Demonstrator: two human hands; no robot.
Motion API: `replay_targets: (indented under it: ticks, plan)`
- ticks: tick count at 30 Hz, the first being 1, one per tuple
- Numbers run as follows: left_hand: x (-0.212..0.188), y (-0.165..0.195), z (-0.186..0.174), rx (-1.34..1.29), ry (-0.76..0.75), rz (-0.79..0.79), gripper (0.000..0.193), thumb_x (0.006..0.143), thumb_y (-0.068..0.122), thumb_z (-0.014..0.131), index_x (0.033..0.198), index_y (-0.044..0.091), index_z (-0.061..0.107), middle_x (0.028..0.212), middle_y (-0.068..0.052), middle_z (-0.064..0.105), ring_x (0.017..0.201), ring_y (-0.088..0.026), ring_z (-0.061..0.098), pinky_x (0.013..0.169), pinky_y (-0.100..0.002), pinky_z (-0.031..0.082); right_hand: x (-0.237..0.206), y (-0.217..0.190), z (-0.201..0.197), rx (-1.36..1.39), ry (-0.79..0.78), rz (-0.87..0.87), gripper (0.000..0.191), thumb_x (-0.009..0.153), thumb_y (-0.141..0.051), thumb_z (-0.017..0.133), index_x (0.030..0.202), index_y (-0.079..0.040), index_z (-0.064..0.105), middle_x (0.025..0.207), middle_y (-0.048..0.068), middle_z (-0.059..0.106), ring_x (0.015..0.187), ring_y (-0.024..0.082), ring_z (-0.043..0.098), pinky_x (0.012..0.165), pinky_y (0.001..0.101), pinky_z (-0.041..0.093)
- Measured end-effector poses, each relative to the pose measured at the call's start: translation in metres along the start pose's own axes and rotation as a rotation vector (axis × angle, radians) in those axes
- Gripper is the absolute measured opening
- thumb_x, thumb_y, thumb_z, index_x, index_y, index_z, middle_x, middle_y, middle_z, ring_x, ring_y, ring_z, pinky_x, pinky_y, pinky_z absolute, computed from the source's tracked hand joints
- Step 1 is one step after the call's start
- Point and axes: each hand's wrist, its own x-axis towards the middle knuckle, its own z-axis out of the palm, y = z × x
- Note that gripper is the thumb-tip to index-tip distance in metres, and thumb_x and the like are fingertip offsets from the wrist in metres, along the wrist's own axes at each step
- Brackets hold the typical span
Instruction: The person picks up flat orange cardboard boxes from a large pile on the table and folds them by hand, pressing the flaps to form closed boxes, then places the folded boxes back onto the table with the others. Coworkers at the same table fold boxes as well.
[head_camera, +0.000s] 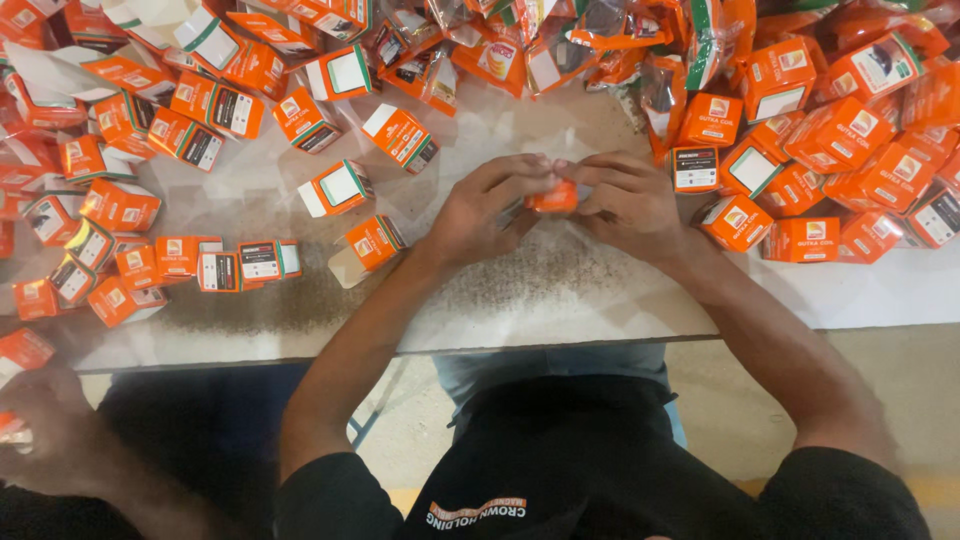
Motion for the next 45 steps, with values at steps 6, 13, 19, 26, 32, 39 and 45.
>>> replay_targets:
  ticks: [6,13,19,26,32,39,45]
  plan:
    - [0.009,0.007,-0.008,0.162,-0.052,0.076,0.035,0.075,0.002,0.087,0.104,0.008,0.069,0.124,-0.012,0.067,0.124,-0.032,0.067,0.101,-0.041,0.059,0.001,-0.004,-0.005,0.016,-0.069,0.037,0.034,0.072,-0.005,0.088,0.094,-0.007,0.063,0.125,0.011,0.071,0.115,0.034,0.069,0.096,0.0438,0.058]
    - [0.018,0.021,-0.022,0.123,-0.041,0.126,0.029,0.078,0.01,0.087,0.095,0.011,0.064,0.121,-0.011,0.066,0.12,-0.031,0.067,0.099,-0.04,0.057,0.007,-0.009,-0.006,0.035,-0.061,0.085,0.041,0.078,-0.007,0.086,0.115,-0.008,0.069,0.126,0.01,0.071,0.117,0.032,0.068,0.1,0.0432,0.057]
    - [0.016,0.019,-0.02,0.081,-0.081,-0.013,0.031,0.082,0.009,0.083,0.11,0.009,0.069,0.124,-0.007,0.071,0.122,-0.029,0.069,0.103,-0.041,0.058,0.004,-0.006,0.003,0.064,0.005,0.106,0.034,0.082,-0.005,0.084,0.112,-0.009,0.07,0.124,0.008,0.072,0.115,0.03,0.07,0.096,0.0405,0.058]
    - [0.015,0.018,-0.024,0.186,-0.117,0.081,0.027,0.082,0.022,0.086,0.097,0.012,0.066,0.124,-0.011,0.065,0.116,-0.032,0.068,0.096,-0.042,0.058,0.012,-0.018,-0.006,0.005,-0.008,0.083,0.033,0.082,-0.008,0.082,0.114,-0.012,0.072,0.127,0.009,0.07,0.117,0.031,0.068,0.095,0.0411,0.058]
    - [0.016,0.029,-0.013,0.393,-0.19,0.02,0.031,0.084,0.023,0.084,0.11,0.012,0.071,0.139,-0.009,0.06,0.129,-0.031,0.059,0.107,-0.045,0.05,0.01,-0.027,-0.013,-0.178,-0.14,0.016,0.047,0.076,-0.014,0.081,0.121,-0.013,0.069,0.134,0.011,0.062,0.116,0.034,0.065,0.093,0.0477,0.052]
    - [-0.03,0.09,-0.051,0.806,0.191,-0.371,0.072,0.088,0.039,0.075,0.148,0.006,0.054,0.154,-0.024,0.043,0.149,-0.042,0.034,0.119,-0.067,0.027,0.013,-0.048,0.0,-0.63,0.108,0.158,0.04,0.093,-0.007,0.073,0.133,-0.009,0.065,0.141,0.02,0.052,0.128,0.041,0.055,0.106,0.0516,0.05]
    - [-0.065,0.116,-0.066,0.897,0.226,-0.842,0.06,0.09,0.037,0.074,0.142,0.014,0.056,0.156,-0.017,0.042,0.15,-0.046,0.03,0.118,-0.074,0.018,0.055,-0.06,0.053,-0.31,-0.07,0.054,0.058,0.087,-0.024,0.074,0.138,-0.004,0.055,0.14,0.021,0.054,0.124,0.041,0.058,0.101,0.053,0.048]
